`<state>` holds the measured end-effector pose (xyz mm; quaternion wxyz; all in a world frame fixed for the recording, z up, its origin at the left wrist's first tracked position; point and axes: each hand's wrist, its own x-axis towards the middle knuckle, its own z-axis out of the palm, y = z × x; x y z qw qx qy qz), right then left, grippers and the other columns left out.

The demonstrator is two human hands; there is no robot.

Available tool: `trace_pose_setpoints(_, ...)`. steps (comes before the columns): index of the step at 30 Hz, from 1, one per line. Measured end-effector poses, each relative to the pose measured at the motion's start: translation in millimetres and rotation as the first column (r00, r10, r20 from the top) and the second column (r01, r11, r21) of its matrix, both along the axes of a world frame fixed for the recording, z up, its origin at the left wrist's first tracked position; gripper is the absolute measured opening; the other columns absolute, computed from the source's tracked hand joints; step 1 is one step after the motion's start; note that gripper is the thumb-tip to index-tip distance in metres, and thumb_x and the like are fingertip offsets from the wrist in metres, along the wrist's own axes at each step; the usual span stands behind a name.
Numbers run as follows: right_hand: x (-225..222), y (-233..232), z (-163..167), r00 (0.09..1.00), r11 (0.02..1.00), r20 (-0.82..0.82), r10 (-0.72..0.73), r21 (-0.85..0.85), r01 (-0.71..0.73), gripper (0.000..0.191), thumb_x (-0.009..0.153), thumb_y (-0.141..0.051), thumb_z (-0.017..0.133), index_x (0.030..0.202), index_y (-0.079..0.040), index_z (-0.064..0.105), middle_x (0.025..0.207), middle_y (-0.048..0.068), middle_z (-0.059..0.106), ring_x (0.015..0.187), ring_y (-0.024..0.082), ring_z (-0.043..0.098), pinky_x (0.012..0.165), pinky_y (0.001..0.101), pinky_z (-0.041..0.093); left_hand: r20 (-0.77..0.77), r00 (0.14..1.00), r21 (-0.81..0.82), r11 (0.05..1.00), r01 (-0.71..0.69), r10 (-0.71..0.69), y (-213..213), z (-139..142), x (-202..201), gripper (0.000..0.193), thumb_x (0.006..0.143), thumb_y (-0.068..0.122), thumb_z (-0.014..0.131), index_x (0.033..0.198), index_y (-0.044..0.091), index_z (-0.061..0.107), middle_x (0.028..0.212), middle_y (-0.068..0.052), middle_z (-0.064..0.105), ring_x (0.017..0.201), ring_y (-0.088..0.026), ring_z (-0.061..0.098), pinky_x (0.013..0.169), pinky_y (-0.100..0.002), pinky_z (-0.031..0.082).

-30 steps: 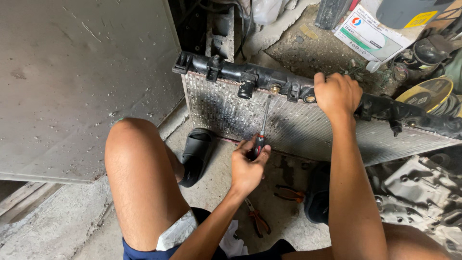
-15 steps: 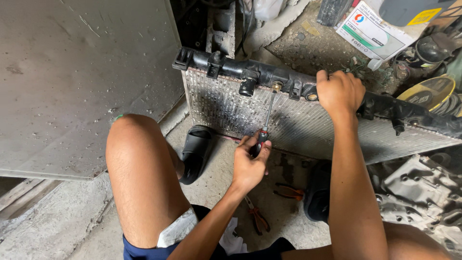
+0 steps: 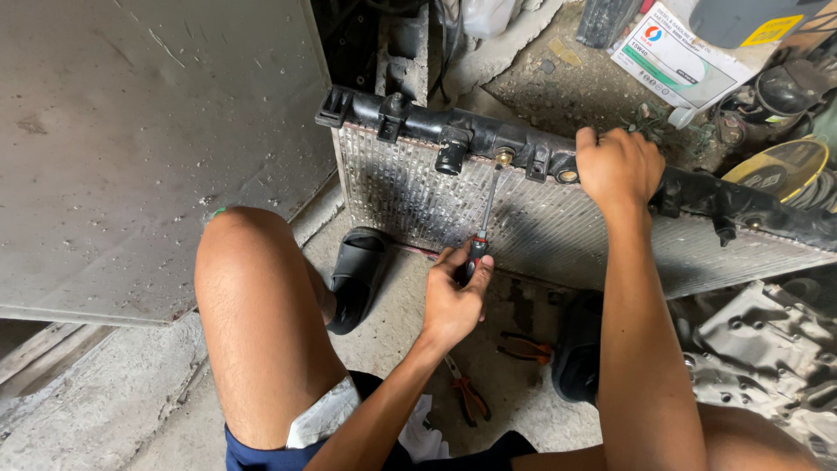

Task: The person uses a screwdriver to loosen and remove fasteners from the top tank of a car radiator. They repeatedly insert the screwdriver into the fastener slots and turn it to release the components.

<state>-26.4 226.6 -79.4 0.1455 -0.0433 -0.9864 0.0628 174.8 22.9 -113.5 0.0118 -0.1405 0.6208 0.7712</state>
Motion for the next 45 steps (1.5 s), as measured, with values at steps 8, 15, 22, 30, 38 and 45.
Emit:
trace_pose_setpoints(8,2,-4,6,0.999,0.999,-0.032,0.01,0.036,-0.009,0.058,0.101,-0.046,0.051,0.085,0.003,0.077,0.09,0.03,0.071,0.087,0.049,0.067,0.083,0.0563,0.05,-0.034,0.999,-0.106,0.994,-0.004,0.001,8,-11,-3,0.034,0.1,0.022,0.064,0.121,-0.004,0.064,0.079,-0.003,0.071,0.071,-0.008,0.065,0.065,-0.025,0.053)
trace_pose_setpoints(15,3,-8,12,0.999,0.999,0.034,-0.011,0.033,0.01,0.057,0.099,-0.044,0.049,0.088,0.004,0.077,0.093,0.033,0.07,0.09,0.051,0.067,0.085,0.0559,0.05,-0.13,0.989,-0.267,0.958,-0.108,0.075,14,-4,-5,0.028,0.099,0.023,0.066,0.107,-0.004,0.068,0.085,-0.008,0.071,0.076,-0.015,0.065,0.072,-0.031,0.054)
trace_pose_setpoints(22,1,-4,8,0.997,1.0,0.07,-0.016,0.005,0.016,0.058,0.101,-0.045,0.049,0.089,0.005,0.077,0.095,0.033,0.07,0.09,0.051,0.067,0.087,0.0566,0.049,-0.099,0.995,-0.12,0.993,-0.02,0.008,11,2,-12,0.02,0.099,0.019,0.063,0.098,-0.001,0.066,0.072,-0.004,0.064,0.065,-0.009,0.055,0.06,-0.028,0.047)
trace_pose_setpoints(30,-2,1,-2,0.999,0.998,-0.048,0.024,0.053,-0.021,0.057,0.1,-0.045,0.052,0.089,0.004,0.077,0.095,0.033,0.07,0.091,0.05,0.066,0.085,0.0577,0.048,0.125,0.991,0.437,0.899,-0.023,-0.036,22,11,-8,0.018,0.101,0.019,0.061,0.091,0.004,0.06,0.072,-0.004,0.057,0.042,-0.011,0.043,0.034,-0.029,0.031)
trace_pose_setpoints(38,-2,2,-2,0.999,0.999,-0.039,0.017,0.044,-0.015,0.056,0.099,-0.045,0.052,0.089,0.003,0.078,0.095,0.032,0.071,0.09,0.05,0.067,0.084,0.0572,0.049,0.067,0.998,0.459,0.888,-0.016,-0.017,15,9,-5,0.021,0.103,0.019,0.062,0.094,0.001,0.062,0.074,-0.005,0.058,0.043,-0.01,0.044,0.034,-0.028,0.03)
trace_pose_setpoints(45,-3,3,-4,0.999,0.998,-0.027,0.034,0.051,-0.033,0.056,0.101,-0.044,0.051,0.088,0.003,0.078,0.092,0.032,0.071,0.088,0.05,0.067,0.084,0.0572,0.049,-0.074,0.992,0.112,0.989,-0.094,0.103,17,-9,-7,0.024,0.101,0.019,0.065,0.114,-0.001,0.07,0.078,-0.001,0.065,0.065,-0.006,0.052,0.056,-0.024,0.044)
